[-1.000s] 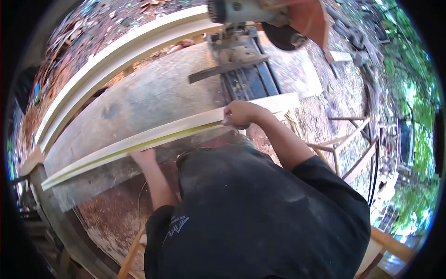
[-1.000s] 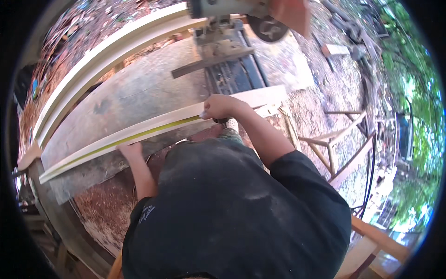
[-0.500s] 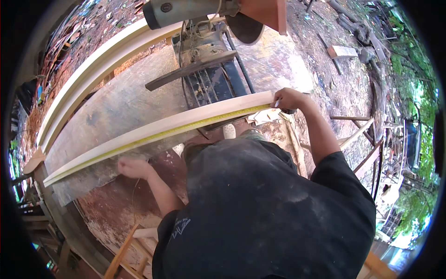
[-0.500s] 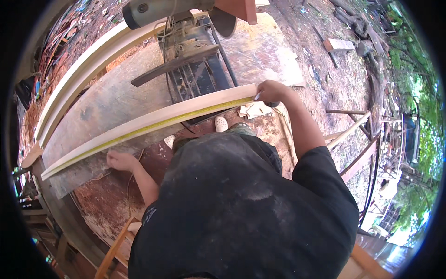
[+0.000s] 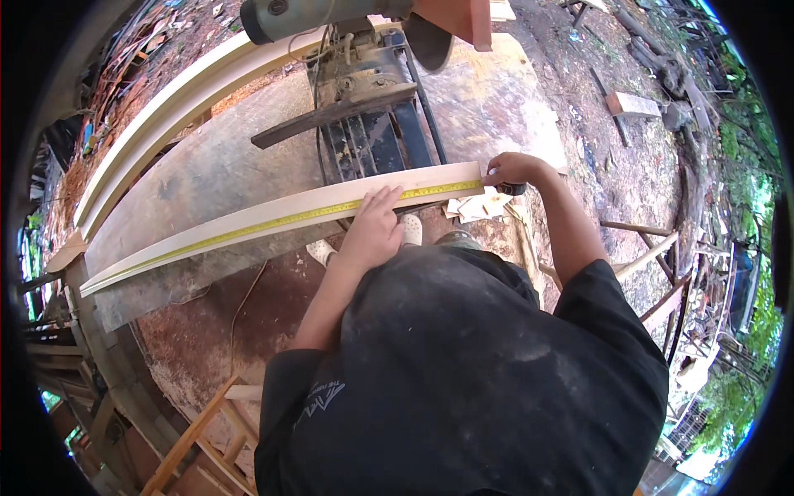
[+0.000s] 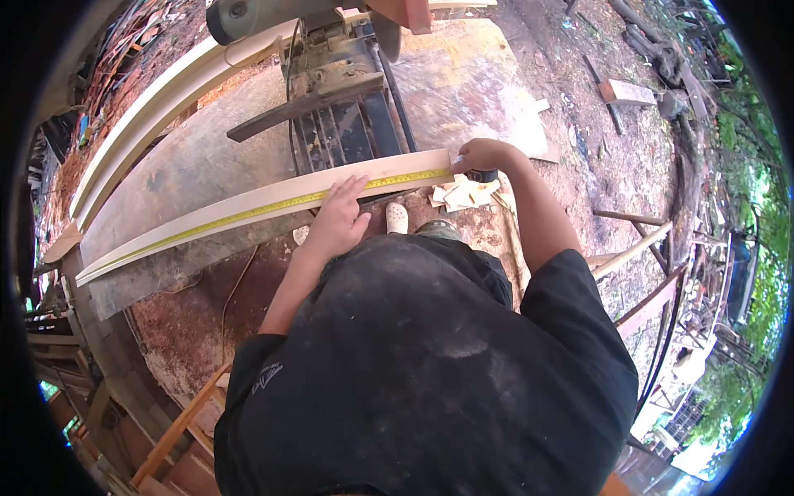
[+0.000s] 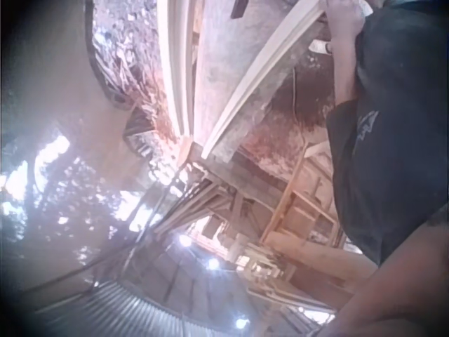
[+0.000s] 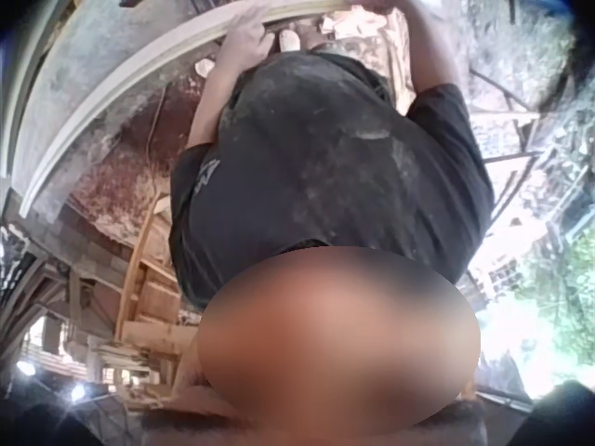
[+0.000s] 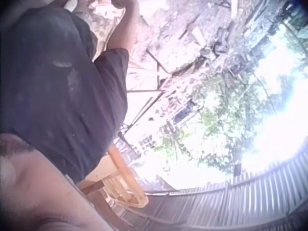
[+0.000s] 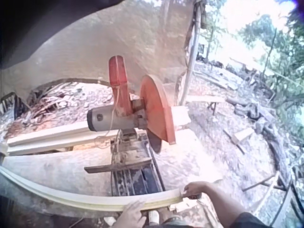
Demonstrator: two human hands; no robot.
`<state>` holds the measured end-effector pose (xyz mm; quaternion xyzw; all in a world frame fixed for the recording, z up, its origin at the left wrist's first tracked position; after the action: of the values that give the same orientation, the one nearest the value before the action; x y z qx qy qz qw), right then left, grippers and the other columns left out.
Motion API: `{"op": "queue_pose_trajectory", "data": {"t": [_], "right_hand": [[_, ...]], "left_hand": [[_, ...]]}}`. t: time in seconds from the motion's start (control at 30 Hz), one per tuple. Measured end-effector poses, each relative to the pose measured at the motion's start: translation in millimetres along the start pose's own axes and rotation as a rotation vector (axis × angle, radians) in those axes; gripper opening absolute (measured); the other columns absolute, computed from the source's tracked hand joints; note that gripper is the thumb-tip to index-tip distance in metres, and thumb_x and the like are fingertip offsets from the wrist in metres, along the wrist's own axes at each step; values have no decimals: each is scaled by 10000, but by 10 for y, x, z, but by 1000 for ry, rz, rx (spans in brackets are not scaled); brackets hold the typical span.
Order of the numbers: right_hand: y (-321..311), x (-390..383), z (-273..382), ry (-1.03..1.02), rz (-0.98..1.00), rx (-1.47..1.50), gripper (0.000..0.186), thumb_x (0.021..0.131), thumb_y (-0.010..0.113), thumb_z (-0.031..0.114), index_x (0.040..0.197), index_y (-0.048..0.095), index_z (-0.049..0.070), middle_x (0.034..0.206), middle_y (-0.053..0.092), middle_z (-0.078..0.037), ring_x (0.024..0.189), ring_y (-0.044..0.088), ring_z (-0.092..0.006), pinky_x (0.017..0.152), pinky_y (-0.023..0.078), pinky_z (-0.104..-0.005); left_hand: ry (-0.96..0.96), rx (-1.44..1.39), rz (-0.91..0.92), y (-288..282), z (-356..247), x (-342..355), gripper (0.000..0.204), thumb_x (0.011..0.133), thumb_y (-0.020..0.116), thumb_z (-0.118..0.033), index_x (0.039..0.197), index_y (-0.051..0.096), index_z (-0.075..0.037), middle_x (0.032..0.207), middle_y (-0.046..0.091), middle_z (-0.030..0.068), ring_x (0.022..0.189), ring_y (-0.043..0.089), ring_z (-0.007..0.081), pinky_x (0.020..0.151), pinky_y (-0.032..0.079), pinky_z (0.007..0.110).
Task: The person measures wood with a tape measure, marks it with a pencil, and cuts it using a miter saw.
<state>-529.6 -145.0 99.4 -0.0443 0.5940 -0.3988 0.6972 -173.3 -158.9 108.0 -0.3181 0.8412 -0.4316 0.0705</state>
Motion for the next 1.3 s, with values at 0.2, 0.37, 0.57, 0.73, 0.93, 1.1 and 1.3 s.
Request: {"op": "queue_pose_trajectory", "data": {"t": [0.2,0.37,0.57,0.73,0.93,1.1,1.3], "right_hand": [[116,174,-87,-19,37,326,408,871,730,394,1025,704,17,855,696,-61,752,628,-146,703,505,-313],[-116,-122,-317,-67,-448,721,511,1003,527,490,1304,580,82,940,694,-91,776,596,-153,696,478,-295],[171,-1082,-77,-350,-911,1013,296,1007,533,255,1016,689,3,806,664,-56,708,579,-103,632,442,-245],[754,-799,519,-504,-588,1236,268,1008,508,164,1125,656,-26,909,712,-99,806,649,-147,726,506,-282],[980,-331,1015,-599,-417,877,149,909,596,45,1033,636,-27,887,680,-73,833,630,-136,766,505,-291],[797,-220,1324,-687,-470,656,157,897,606,90,998,642,-25,839,650,-98,802,611,-148,735,501,-304],[794,-96,1595,-708,-454,637,154,897,599,97,977,649,-25,813,682,-123,725,631,-164,687,510,-318]], "left_hand": [[-68,69,216,165,-5,-38,332,865,587,-186,918,669,131,1548,346,253,1444,325,397,1181,235,572],[-108,68,251,190,-22,-85,314,874,605,-195,877,652,116,1587,290,224,1473,276,387,1187,220,569],[-137,64,262,197,3,-79,312,887,613,-197,827,631,108,1606,265,201,1497,233,365,1197,205,561],[-112,-64,182,71,37,-52,318,870,580,-173,856,644,138,1548,356,247,1439,343,390,1198,235,519],[-225,-69,29,-201,215,-257,503,851,656,-136,1259,522,127,1555,359,211,1440,337,381,1196,253,468],[-349,29,-22,-256,276,-522,282,867,620,-161,875,628,121,1573,310,228,1477,269,369,1172,217,602],[-490,156,-58,-192,320,-669,314,863,624,-167,931,642,139,1595,235,244,1493,193,406,1169,196,624]]}}
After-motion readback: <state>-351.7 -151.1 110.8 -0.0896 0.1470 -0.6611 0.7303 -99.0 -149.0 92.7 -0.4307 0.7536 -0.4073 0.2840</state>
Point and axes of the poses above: each hand's wrist, its own x-axis towards the middle knuckle, its own y-axis out of the palm, z = x × y, the point moved 2 cm from there along x, towards the middle knuckle
